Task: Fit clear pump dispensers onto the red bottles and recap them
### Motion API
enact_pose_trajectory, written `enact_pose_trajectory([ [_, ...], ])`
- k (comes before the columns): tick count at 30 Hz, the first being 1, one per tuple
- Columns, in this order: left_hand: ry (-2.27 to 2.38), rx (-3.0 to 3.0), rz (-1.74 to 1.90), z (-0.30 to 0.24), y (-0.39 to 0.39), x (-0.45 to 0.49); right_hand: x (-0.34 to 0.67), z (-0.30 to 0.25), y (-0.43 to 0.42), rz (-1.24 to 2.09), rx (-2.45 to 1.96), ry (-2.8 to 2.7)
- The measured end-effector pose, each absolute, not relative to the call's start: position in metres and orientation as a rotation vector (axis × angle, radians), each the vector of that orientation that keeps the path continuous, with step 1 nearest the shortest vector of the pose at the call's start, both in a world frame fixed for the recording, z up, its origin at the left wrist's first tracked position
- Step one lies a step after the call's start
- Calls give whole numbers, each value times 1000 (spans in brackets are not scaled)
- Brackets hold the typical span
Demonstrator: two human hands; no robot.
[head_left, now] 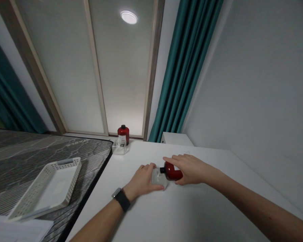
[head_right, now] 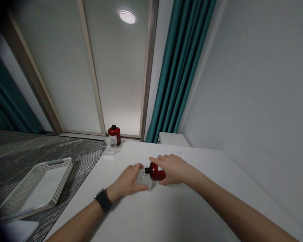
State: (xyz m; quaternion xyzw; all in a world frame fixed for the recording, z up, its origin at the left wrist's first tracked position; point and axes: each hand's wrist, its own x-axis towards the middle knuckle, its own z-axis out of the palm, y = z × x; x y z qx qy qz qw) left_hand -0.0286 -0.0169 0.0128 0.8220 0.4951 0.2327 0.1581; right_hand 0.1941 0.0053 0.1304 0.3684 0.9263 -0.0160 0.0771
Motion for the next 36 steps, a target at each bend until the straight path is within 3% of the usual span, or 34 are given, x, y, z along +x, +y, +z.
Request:
enact_pose_trajectory([
  [36,1428,2362,645,12,-17,-29,195,130,8,-80,1122,2759],
])
